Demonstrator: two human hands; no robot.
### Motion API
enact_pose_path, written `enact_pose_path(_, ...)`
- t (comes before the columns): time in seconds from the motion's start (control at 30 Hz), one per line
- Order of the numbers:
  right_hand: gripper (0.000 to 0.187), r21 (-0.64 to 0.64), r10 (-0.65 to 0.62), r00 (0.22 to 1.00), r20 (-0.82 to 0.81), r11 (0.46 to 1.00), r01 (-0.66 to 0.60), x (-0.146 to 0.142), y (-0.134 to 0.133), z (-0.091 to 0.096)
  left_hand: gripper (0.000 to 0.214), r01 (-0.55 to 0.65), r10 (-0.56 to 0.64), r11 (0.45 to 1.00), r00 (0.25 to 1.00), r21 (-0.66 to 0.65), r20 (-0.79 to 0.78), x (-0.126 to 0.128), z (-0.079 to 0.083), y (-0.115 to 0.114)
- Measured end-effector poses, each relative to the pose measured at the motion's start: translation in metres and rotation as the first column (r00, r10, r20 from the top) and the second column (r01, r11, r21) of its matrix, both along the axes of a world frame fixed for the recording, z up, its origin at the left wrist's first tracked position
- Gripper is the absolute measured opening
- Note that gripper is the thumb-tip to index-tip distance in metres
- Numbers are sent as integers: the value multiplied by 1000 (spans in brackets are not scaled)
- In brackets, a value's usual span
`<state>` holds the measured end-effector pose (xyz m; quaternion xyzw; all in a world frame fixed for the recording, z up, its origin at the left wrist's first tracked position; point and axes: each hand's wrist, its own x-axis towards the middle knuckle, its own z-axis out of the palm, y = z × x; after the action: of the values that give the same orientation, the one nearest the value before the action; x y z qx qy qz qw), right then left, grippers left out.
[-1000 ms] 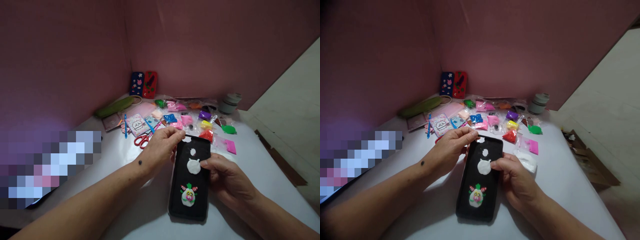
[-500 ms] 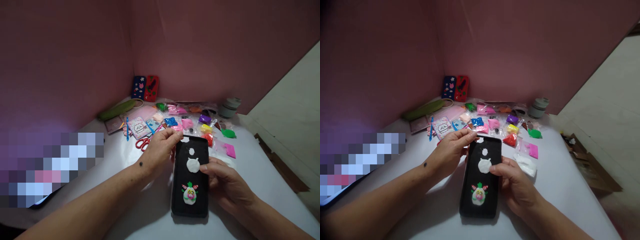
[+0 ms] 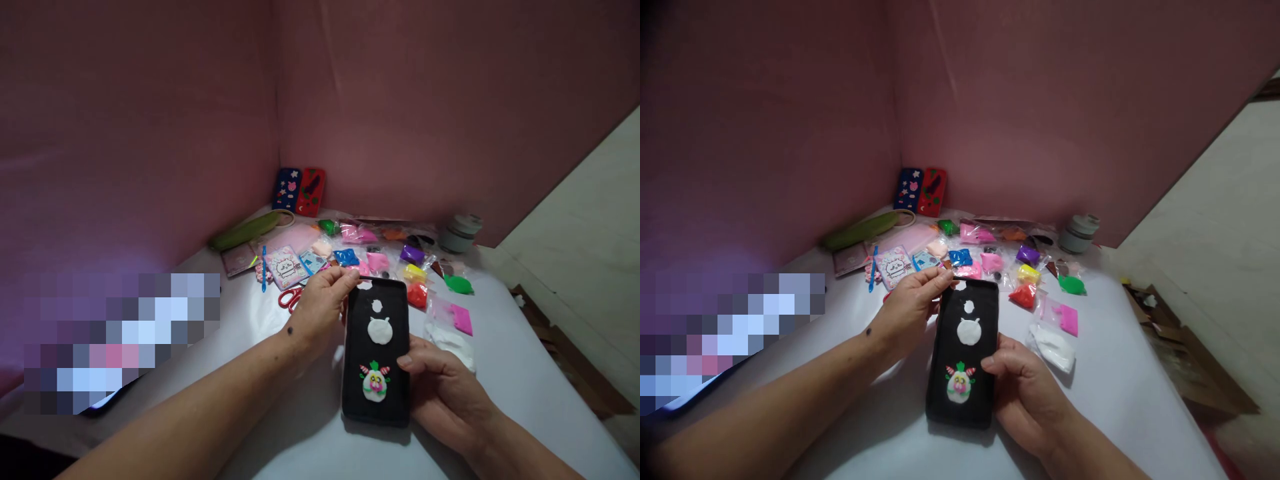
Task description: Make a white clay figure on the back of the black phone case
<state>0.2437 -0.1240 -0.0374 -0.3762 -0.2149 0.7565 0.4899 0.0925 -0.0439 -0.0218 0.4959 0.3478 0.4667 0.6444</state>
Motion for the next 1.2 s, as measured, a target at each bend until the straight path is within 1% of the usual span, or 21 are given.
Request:
enact_pose_path(0.23, 35, -21, -41, 999, -1, 999, 41, -2, 0, -1, 32, 32, -29, 998, 999, -57, 41, 0, 5, -2)
enact_pose_path(0.4, 32, -28, -75, 997, 17, 997, 76, -3, 1, 0, 35, 40, -40, 999, 999, -15, 11, -1, 5, -1)
enact_pose_path(0.47, 32, -25, -72, 997, 4, 997, 72, -3, 1, -1, 30, 11, -11, 1000, 1000, 6, -8, -1, 5, 0)
enact_pose_path(0.57, 32, -9, -81, 997, 0, 997, 81, -3, 1, -1, 21, -68, 70, 996, 997, 64, -24, -3, 7, 1)
enact_pose_path(0.63, 33, 0, -87, 996, 9, 996, 87, -2, 1, -1, 27, -97, 99, 990, 995, 104, -14, -5, 8, 2)
enact_pose_path(0.67, 32, 2, -93, 996, 17, 996, 93, -2, 2, -1, 31, -93, 94, 990, 996, 107, 0, -6, 9, 3)
enact_pose_path(0.73, 31, 5, -112, 993, 32, 994, 112, -1, 2, 0, 39, -52, 49, 996, 998, 68, 35, -6, 9, 2)
enact_pose_path(0.8, 30, 8, -135, 990, 43, 991, 135, -1, 2, 1, 44, 48, -48, 999, 997, 9, 66, -5, 7, 0)
enact_pose_path(0.87, 31, 22, -138, 989, 44, 990, 137, -1, 2, 2, 43, 153, -152, 988, 986, -11, 71, -3, 5, -4)
enact_pose_path(0.9, 32, 33, -135, 990, 45, 990, 134, -2, 2, 3, 41, 186, -185, 983, 981, -8, 63, -1, 4, -6)
enact_pose_path(1.0, 35, 50, -124, 991, 47, 991, 122, -3, 1, 4, 37, 214, -214, 977, 976, 18, 35, 1, 5, -9)
enact_pose_path(1.07, 35, 37, -135, 990, 52, 990, 133, -3, 0, 3, 37, 165, -166, 986, 986, 35, 23, -4, 10, -6)
enact_pose_path(1.1, 34, 28, -147, 988, 51, 989, 146, -2, 0, 2, 37, 107, -107, 992, 994, 60, 6, -8, 15, -3)
enact_pose_path(1.13, 34, 18, -159, 986, 49, 987, 159, -1, 0, 2, 38, 20, -19, 995, 1000, 101, -10, -14, 21, 0)
enact_pose_path(1.17, 32, 8, -171, 984, 42, 985, 171, 1, 0, 2, 38, -81, 87, 981, 996, 177, -31, -22, 29, 2)
enact_pose_path(1.2, 31, -2, -185, 982, 35, 983, 185, 4, 1, 3, 32, -182, 204, 944, 977, 275, -54, -30, 37, 4)
